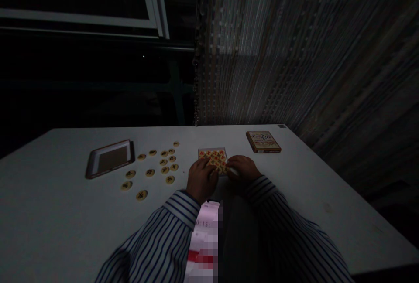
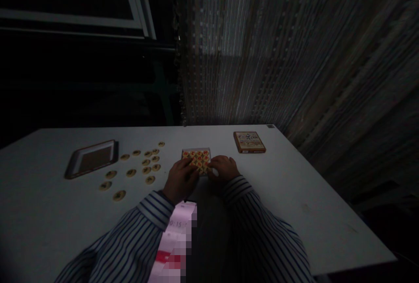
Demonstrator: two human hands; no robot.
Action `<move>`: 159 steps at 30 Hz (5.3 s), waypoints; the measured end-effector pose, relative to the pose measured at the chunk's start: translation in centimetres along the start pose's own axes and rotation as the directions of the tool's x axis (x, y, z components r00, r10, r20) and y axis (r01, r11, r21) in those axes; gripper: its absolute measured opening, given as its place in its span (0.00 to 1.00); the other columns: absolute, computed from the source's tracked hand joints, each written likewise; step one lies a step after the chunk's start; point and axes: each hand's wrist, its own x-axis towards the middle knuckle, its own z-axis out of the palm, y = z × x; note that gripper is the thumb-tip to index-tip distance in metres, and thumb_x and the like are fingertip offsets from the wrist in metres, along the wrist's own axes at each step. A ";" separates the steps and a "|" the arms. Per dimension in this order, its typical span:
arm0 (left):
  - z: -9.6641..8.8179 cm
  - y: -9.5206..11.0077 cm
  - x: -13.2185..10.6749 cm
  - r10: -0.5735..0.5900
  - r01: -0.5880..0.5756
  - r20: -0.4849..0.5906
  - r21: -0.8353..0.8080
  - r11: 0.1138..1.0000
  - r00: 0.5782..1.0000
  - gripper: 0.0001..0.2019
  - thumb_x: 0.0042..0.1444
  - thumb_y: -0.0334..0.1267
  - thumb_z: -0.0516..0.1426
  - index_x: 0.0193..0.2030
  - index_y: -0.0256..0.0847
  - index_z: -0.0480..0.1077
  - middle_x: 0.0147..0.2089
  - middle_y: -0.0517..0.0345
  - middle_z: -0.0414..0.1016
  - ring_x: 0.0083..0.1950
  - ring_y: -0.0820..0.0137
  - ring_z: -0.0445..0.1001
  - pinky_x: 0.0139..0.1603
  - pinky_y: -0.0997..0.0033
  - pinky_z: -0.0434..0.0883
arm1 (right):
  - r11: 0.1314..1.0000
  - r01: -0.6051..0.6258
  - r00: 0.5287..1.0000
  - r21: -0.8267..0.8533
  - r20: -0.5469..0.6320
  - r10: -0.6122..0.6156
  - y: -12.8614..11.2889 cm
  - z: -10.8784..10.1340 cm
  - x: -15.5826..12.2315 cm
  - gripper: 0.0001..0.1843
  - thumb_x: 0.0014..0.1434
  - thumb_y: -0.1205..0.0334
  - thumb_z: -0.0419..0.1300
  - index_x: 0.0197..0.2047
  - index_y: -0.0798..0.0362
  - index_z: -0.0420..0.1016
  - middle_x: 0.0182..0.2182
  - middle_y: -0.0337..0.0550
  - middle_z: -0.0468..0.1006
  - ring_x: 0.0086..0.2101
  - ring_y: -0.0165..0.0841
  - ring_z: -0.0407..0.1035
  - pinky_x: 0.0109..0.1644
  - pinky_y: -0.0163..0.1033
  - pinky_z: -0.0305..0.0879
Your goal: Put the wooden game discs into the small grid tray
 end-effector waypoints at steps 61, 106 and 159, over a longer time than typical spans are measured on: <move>-8.1 -8.7 -3.7 -0.212 0.250 -0.180 0.227 0.941 0.961 0.11 0.46 0.44 0.54 0.31 0.41 0.72 0.42 0.49 0.72 0.45 0.61 0.68 0.47 0.61 0.65 | 0.991 0.070 0.977 0.117 -0.208 -0.044 -9.2 -5.0 3.7 0.10 0.53 0.65 0.52 0.37 0.54 0.72 0.35 0.44 0.76 0.37 0.33 0.68 0.42 0.40 0.61; -7.0 -8.3 -4.1 -0.234 0.250 -0.090 0.255 0.934 0.968 0.14 0.46 0.43 0.53 0.39 0.41 0.69 0.44 0.52 0.73 0.46 0.61 0.68 0.46 0.61 0.65 | 0.970 0.238 0.929 -0.057 -0.278 -0.244 -9.9 0.3 2.7 0.10 0.52 0.66 0.49 0.31 0.53 0.72 0.28 0.42 0.75 0.33 0.32 0.65 0.41 0.40 0.52; -6.8 -4.2 -3.5 -0.462 0.393 -0.034 -0.474 0.788 0.886 0.09 0.42 0.39 0.55 0.31 0.40 0.70 0.28 0.60 0.72 0.29 0.72 0.68 0.33 0.73 0.66 | 0.965 0.242 0.915 -0.098 -0.309 -0.261 -9.6 0.2 2.8 0.09 0.50 0.67 0.53 0.32 0.53 0.73 0.29 0.41 0.76 0.33 0.30 0.65 0.42 0.38 0.51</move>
